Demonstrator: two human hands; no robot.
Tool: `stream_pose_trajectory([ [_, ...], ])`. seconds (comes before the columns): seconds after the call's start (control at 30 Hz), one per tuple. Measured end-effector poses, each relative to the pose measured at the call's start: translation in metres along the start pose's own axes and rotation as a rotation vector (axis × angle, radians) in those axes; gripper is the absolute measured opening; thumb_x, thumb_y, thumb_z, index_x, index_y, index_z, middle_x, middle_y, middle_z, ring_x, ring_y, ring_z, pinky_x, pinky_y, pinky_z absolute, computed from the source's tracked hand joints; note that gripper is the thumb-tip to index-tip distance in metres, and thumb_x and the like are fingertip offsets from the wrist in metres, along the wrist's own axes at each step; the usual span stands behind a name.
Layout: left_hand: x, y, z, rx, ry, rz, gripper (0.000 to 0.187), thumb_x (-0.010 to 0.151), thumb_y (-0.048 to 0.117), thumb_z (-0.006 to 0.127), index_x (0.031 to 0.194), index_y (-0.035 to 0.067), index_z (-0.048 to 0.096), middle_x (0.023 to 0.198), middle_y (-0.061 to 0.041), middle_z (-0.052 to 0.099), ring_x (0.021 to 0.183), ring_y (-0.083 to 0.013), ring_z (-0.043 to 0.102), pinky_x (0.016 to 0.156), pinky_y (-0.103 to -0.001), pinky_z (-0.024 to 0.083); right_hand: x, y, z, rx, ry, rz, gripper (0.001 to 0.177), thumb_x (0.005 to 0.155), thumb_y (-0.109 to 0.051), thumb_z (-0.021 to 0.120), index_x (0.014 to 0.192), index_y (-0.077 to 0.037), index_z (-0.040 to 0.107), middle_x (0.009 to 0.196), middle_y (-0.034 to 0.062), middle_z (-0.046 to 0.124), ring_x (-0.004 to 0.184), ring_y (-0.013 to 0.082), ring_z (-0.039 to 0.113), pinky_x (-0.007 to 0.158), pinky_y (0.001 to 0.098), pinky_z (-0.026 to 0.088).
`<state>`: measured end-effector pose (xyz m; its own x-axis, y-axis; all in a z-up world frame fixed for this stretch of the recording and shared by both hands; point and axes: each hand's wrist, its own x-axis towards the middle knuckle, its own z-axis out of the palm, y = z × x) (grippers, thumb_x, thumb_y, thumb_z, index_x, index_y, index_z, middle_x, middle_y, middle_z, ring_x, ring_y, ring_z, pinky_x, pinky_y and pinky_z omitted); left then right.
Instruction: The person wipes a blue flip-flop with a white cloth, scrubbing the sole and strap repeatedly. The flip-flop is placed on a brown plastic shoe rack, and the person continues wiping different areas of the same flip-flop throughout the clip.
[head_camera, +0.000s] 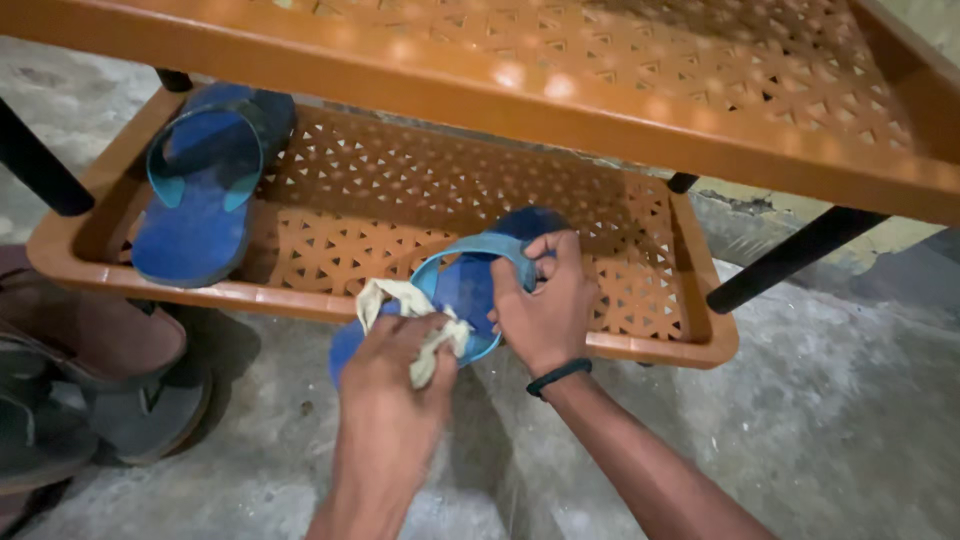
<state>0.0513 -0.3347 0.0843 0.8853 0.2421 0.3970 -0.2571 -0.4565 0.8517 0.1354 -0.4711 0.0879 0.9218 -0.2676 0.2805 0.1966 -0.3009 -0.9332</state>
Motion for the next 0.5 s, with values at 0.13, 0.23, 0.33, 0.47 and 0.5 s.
stream_pose_trajectory([
  [0.13, -0.004, 0.01, 0.002, -0.066, -0.04, -0.01, 0.021, 0.085, 0.009, 0.072, 0.105, 0.005, 0.076, 0.1, -0.015, 0.074, 0.091, -0.0347, 0.072, 0.08, -0.039, 0.055, 0.001, 0.01, 0.0, -0.129, 0.088, -0.121, 0.025, 0.081, -0.006, 0.072, 0.095, -0.004, 0.052, 0.064, 0.0086, 0.065, 0.047, 0.0161, 0.066, 0.041, 0.031, 0.05],
  [0.23, 0.001, 0.015, -0.003, -0.107, 0.052, -0.103, 0.022, 0.086, 0.014, 0.075, 0.107, 0.007, 0.078, 0.099, -0.012, 0.074, 0.093, -0.0286, 0.072, 0.083, -0.036, 0.054, 0.005, 0.015, -0.001, -0.326, 0.162, -0.3, 0.025, 0.081, -0.009, 0.079, 0.092, -0.004, 0.056, 0.065, 0.0095, 0.064, 0.052, 0.0165, 0.062, 0.049, 0.0308, 0.048],
  [0.33, 0.005, 0.022, -0.011, -0.069, 0.162, -0.09, 0.026, 0.084, 0.016, 0.079, 0.109, 0.011, 0.08, 0.1, -0.01, 0.075, 0.099, -0.0263, 0.066, 0.087, -0.035, 0.052, 0.006, 0.015, -0.003, -0.267, 0.116, -0.22, 0.025, 0.08, -0.011, 0.076, 0.092, -0.004, 0.056, 0.066, 0.0074, 0.066, 0.052, 0.0138, 0.062, 0.049, 0.0303, 0.048],
  [0.47, 0.005, 0.028, -0.018, -0.096, 0.151, -0.058, 0.029, 0.082, 0.019, 0.081, 0.11, 0.013, 0.081, 0.099, -0.007, 0.079, 0.101, -0.025, 0.061, 0.09, -0.034, 0.051, 0.003, 0.013, -0.002, -0.175, 0.051, -0.089, 0.025, 0.082, -0.013, 0.073, 0.095, -0.005, 0.053, 0.063, 0.0065, 0.067, 0.049, 0.0121, 0.064, 0.047, 0.0301, 0.049],
  [0.5, 0.006, 0.028, -0.019, -0.113, 0.141, -0.056, 0.029, 0.081, 0.019, 0.081, 0.109, 0.013, 0.081, 0.1, -0.007, 0.08, 0.1, -0.0244, 0.061, 0.09, -0.034, 0.051, 0.002, 0.012, -0.003, -0.173, 0.046, -0.1, 0.025, 0.082, -0.013, 0.072, 0.095, -0.005, 0.052, 0.063, 0.0067, 0.067, 0.049, 0.0119, 0.064, 0.047, 0.0299, 0.049],
])
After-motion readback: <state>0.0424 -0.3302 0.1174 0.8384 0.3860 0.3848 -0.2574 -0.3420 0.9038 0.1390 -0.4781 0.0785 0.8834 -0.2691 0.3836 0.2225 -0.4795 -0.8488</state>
